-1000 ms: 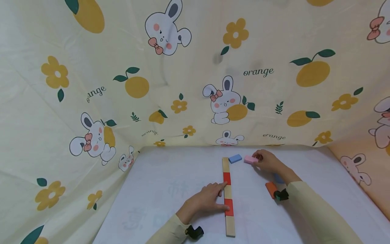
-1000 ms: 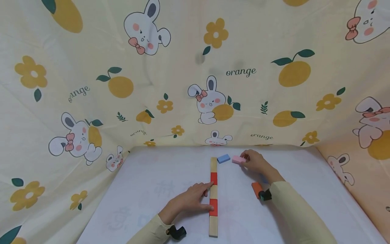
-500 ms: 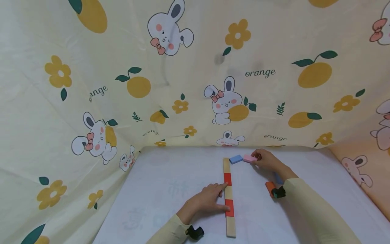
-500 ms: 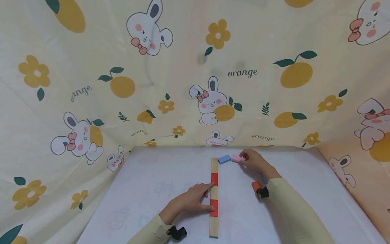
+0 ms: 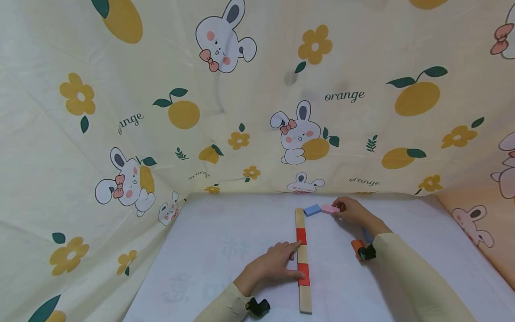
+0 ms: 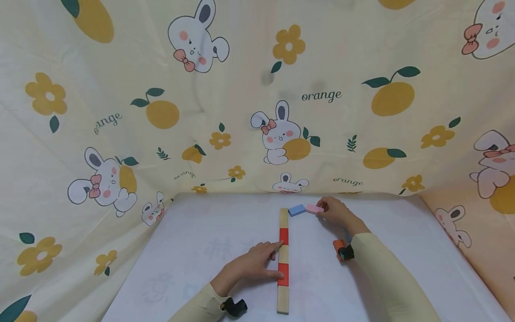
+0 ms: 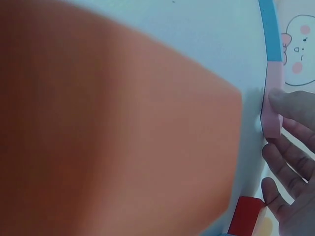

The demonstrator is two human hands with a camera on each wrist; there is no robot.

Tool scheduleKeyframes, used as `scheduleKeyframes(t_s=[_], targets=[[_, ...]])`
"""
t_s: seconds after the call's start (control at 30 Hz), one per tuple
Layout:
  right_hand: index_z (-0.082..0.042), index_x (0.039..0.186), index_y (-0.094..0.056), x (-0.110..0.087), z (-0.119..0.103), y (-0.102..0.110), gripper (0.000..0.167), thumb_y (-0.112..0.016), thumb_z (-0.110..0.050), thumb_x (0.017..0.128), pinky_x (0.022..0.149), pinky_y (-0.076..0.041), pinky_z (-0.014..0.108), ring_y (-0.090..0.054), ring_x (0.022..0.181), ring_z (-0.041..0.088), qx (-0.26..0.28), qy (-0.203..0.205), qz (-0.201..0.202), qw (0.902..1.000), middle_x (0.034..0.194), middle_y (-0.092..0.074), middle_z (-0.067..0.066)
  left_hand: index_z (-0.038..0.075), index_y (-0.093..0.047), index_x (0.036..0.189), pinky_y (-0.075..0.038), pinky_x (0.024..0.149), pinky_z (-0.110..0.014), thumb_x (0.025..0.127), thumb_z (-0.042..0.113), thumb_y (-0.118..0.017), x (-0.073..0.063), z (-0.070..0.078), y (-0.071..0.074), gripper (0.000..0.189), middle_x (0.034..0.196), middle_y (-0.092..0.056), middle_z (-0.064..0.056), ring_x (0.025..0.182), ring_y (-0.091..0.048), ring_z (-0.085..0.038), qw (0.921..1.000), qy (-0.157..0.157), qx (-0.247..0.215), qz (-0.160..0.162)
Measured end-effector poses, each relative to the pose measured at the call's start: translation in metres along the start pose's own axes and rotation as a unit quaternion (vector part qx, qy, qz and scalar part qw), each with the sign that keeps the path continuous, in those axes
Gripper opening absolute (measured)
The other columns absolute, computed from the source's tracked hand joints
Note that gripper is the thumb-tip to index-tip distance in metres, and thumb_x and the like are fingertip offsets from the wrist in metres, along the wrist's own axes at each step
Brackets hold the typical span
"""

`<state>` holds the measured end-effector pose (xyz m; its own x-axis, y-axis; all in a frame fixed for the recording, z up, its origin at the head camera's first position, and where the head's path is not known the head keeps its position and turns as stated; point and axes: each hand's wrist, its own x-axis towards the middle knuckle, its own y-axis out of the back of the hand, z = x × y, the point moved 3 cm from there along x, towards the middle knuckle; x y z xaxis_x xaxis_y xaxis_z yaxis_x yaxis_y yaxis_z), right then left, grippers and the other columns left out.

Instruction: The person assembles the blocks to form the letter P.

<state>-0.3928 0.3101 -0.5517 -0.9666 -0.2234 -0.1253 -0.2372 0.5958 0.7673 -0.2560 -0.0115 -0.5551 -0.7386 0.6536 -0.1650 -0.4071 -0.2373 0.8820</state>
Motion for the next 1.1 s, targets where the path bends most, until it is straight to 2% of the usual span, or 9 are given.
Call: scheduleKeyframes(t_s=[0.2,0.83,1.1], targets=[[-0.003,0.126,-0.068,0.0007,-0.0007,0.0000,0.032,-0.078,-0.019,0.100,0.091,-0.050,0.043,-0.057,0.100,0.030,0.003,-0.011,-0.002,0.9999,0.108,-0.064,0.012,0.024,-0.041,0.166,-0.042,0.087,-0.026,0.090,0.060,-0.081,0.0004,-0.0002,-0.0004,0.093,0.101,-0.051,0.013,0.095,-0.045,-0.002,1.0000,0.008,-0.002,-0.003],[-0.002,0.128,-0.067,0.0028,0.0010,-0.0003,0.037,-0.080,-0.021,0.098,0.089,-0.049,0.043,-0.056,0.099,0.030,-0.002,-0.001,0.001,1.0000,0.107,-0.064,0.012,0.028,-0.040,0.167,-0.043,0.087,-0.027,0.089,0.062,-0.081,0.0041,-0.0052,-0.0050,0.094,0.101,-0.051,0.013,0.096,-0.046,-0.003,0.9999,0.013,-0.009,-0.002],[-0.004,0.131,-0.068,-0.0016,0.0023,0.0056,0.038,-0.078,-0.024,0.101,0.096,-0.052,0.049,-0.059,0.107,0.031,-0.002,-0.009,0.002,1.0000,0.121,-0.065,0.015,0.028,-0.040,0.166,-0.043,0.087,-0.028,0.089,0.063,-0.081,0.0036,-0.0047,-0.0037,0.094,0.102,-0.052,0.013,0.097,-0.047,-0.004,0.9997,0.017,-0.014,-0.006]])
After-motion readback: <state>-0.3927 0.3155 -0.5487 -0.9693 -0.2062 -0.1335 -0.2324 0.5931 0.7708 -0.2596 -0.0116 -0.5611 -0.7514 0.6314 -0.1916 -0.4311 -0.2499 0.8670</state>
